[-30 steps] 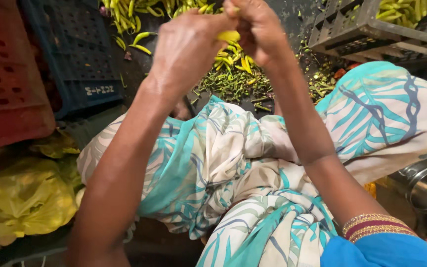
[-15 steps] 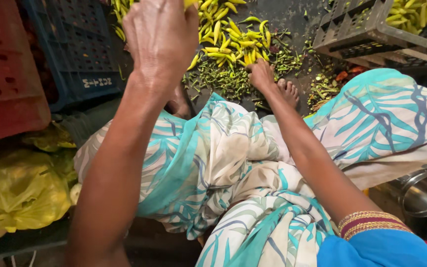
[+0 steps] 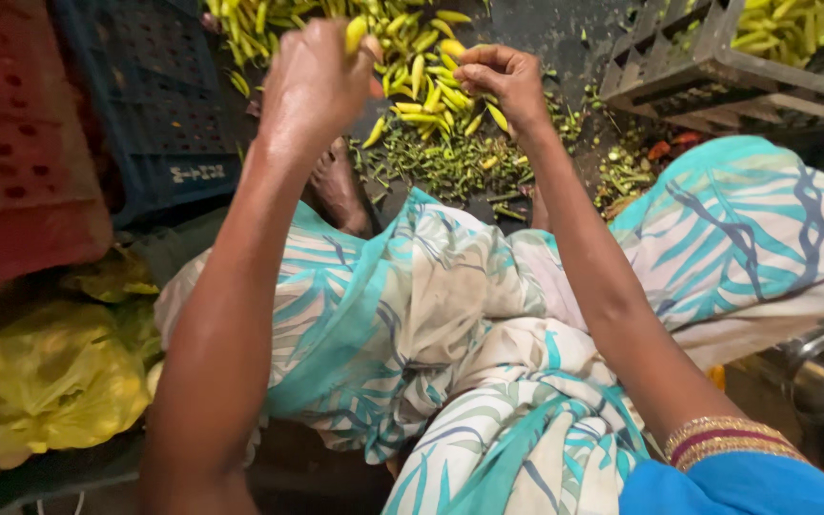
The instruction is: The person sits on the floor and removes the stems from yellow-green chilies by hand. They pick up chilies from a pile, snap off the stems, and place the trimmed chilies into a nearby crate.
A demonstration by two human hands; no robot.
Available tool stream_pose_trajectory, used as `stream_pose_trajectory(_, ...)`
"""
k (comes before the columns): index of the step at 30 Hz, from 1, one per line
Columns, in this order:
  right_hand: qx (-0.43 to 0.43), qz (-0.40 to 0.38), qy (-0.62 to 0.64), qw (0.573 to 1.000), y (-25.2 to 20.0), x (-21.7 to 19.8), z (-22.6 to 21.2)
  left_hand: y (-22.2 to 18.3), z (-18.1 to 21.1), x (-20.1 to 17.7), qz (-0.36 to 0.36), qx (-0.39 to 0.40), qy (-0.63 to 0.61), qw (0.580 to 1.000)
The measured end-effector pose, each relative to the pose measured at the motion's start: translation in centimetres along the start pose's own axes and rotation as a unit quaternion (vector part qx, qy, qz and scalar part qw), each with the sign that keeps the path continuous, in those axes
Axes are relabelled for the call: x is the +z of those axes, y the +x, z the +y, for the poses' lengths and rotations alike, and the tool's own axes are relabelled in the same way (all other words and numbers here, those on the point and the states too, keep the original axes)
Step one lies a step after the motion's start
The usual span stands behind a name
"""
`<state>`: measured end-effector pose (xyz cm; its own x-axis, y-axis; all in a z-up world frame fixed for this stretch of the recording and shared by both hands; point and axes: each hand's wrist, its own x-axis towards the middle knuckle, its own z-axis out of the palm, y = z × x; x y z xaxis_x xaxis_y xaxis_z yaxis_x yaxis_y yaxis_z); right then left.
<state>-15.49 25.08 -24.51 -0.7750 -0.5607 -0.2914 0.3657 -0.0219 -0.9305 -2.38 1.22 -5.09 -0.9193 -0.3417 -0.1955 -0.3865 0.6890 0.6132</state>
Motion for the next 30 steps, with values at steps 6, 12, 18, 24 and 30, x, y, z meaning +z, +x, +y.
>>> stream_pose_trajectory(6, -0.358, -0.063, -0.273, 0.891, -6.1, 9.3, -10.0, 2.0, -0.7, 1.9, -0.063, -0.143, -0.268, 0.951)
stream_pose_trajectory(12, -0.287, -0.074, -0.088, 0.951, -7.9, 11.1, -12.5, 1.8, -0.7, 1.7, -0.081, 0.086, -0.428, 0.896)
stream_pose_trajectory(18, -0.121, -0.129, 0.16, 0.971, -5.5, 9.1, -12.8, -0.4, 2.5, 0.5, -0.211, 0.125, -0.417, 0.875)
stream_pose_trajectory(24, -0.157, -0.122, 0.094, 0.976, -5.4, 7.4, -11.5, -1.2, 3.6, 1.4, -0.138, 0.039, -0.222, 0.964)
stream_pose_trajectory(30, 0.075, -0.226, 0.028, 0.971, -1.0, 0.1, -7.4, -1.9, 3.3, 0.7, -0.087, 0.165, 0.048, 0.981)
